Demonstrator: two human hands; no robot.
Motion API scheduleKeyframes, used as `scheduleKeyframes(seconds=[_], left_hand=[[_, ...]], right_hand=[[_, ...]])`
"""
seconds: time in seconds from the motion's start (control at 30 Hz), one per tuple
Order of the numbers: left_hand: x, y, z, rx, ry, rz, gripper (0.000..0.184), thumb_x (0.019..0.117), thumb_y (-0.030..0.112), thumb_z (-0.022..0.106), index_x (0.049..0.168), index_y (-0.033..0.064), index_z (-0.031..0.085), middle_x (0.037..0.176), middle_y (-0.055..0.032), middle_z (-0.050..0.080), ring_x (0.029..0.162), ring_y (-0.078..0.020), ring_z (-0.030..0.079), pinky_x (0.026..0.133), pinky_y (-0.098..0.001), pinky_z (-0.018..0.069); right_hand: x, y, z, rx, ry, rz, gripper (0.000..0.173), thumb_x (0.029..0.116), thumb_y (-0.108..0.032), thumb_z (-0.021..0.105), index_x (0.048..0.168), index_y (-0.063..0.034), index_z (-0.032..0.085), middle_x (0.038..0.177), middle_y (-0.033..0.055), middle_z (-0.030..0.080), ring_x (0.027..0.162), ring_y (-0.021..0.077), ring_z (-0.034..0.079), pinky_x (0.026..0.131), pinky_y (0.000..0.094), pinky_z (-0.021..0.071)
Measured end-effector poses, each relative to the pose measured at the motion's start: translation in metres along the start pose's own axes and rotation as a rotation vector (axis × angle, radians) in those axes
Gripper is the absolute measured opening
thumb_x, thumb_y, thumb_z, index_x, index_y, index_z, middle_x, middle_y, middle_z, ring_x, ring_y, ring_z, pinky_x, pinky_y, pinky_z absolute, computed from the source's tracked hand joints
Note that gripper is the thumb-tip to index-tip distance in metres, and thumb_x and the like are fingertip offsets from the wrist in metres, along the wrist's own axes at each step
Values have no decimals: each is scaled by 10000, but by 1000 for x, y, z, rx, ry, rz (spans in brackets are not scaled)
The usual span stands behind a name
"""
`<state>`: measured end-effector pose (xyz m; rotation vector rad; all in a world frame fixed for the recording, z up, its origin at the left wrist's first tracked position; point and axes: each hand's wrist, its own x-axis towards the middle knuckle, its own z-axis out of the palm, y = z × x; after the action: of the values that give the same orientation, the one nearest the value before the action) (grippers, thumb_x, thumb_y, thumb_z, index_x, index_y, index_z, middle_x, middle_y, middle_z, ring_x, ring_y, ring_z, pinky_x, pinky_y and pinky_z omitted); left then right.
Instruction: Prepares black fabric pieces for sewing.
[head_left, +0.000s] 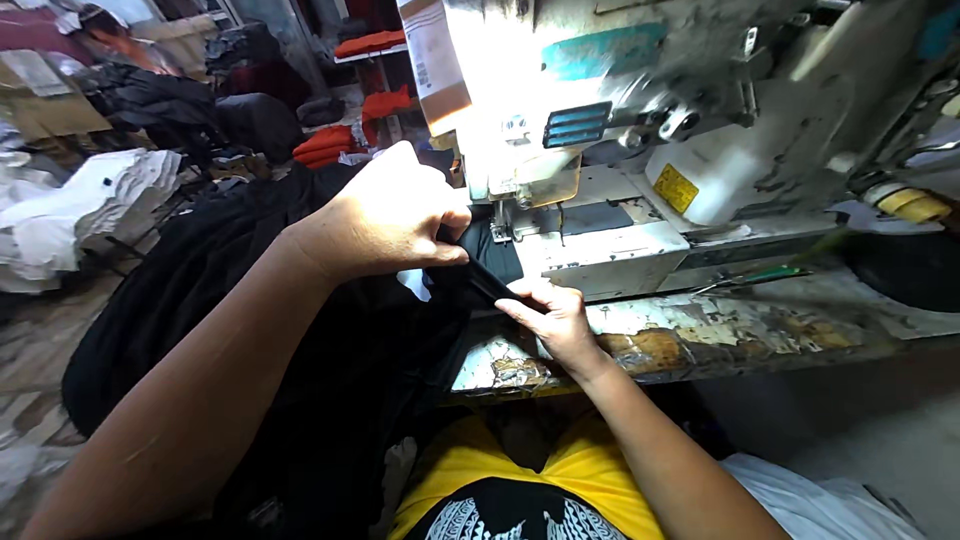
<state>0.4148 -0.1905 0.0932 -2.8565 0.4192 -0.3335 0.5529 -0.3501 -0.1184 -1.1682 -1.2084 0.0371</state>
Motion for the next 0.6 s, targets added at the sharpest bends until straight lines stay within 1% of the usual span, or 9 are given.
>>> scheduleKeyframes(seconds=[0.07, 0.1, 0.17, 0.2, 0.23, 0.27, 0.37, 0.53, 0.6], left_hand=[[-6, 12, 8, 6, 65, -3, 389, 885, 425, 650, 641, 133, 568, 591, -21, 474, 626, -214, 509, 685, -442, 331], [-11, 25, 18, 0, 139, -17, 377, 874, 453, 665, 662, 147, 607, 629, -10, 517, 687, -221, 537, 723, -451, 360], [-23, 52, 50, -52, 252, -72, 229, 848, 406, 740, 817, 179, 733, 889, 9, 694, 989, -246, 606, 919, -508, 399], [-29, 60, 69, -70, 253, -103, 148, 880, 330, 721, 916, 191, 759, 1092, 17, 739, 1192, -261, 598, 1042, -559, 373], [-34, 62, 88, -94, 259, -133, 110, 918, 239, 669, 962, 191, 758, 1215, 24, 735, 1336, -275, 554, 1116, -619, 316], [-36, 63, 102, -134, 286, -161, 127, 945, 177, 630, 960, 181, 756, 1246, 22, 730, 1385, -284, 521, 1146, -656, 261], [-34, 63, 103, -158, 336, -211, 187, 957, 130, 583, 898, 169, 756, 1162, 28, 756, 1371, -286, 534, 1175, -679, 197], [-26, 57, 92, -160, 290, -223, 208, 939, 111, 559, 860, 160, 745, 1058, 31, 765, 1303, -292, 577, 1154, -681, 217], [-21, 49, 91, -156, 262, -224, 227, 949, 113, 538, 905, 163, 755, 1055, 35, 764, 1284, -287, 586, 1152, -668, 224]], right_hand=[[-4, -10, -1, 20, 3, 31, 101, 904, -99, 745, 924, 0, 748, 902, 17, 737, 743, -23, 663, 691, 145, 567], [-8, -20, -3, 4, 0, 51, 99, 911, -107, 734, 929, -11, 753, 915, 9, 744, 776, -24, 675, 724, 146, 572], [-18, -37, -3, 5, 15, 68, 110, 916, -102, 714, 934, -4, 761, 928, 19, 749, 802, -33, 673, 745, 128, 563], [-21, -40, -2, 13, 20, 67, 115, 920, -103, 713, 941, 0, 761, 938, 25, 750, 827, -33, 678, 770, 123, 563], [-25, -40, -1, 15, 27, 73, 120, 924, -107, 714, 938, 1, 764, 931, 27, 750, 811, -34, 675, 752, 120, 560], [-27, -40, -2, 18, 28, 85, 122, 926, -112, 718, 934, 0, 766, 918, 24, 748, 772, -36, 666, 712, 120, 556], [-25, -44, -4, 16, 29, 75, 119, 921, -113, 723, 924, -2, 765, 910, 17, 749, 768, -38, 665, 711, 117, 555], [-25, -44, -4, 7, 56, 43, 131, 922, -114, 727, 923, 13, 760, 902, 31, 752, 752, -44, 662, 698, 107, 551], [-18, -38, -2, -20, 67, 49, 124, 916, -116, 734, 916, 5, 761, 888, 26, 749, 697, -47, 645, 636, 106, 540]])
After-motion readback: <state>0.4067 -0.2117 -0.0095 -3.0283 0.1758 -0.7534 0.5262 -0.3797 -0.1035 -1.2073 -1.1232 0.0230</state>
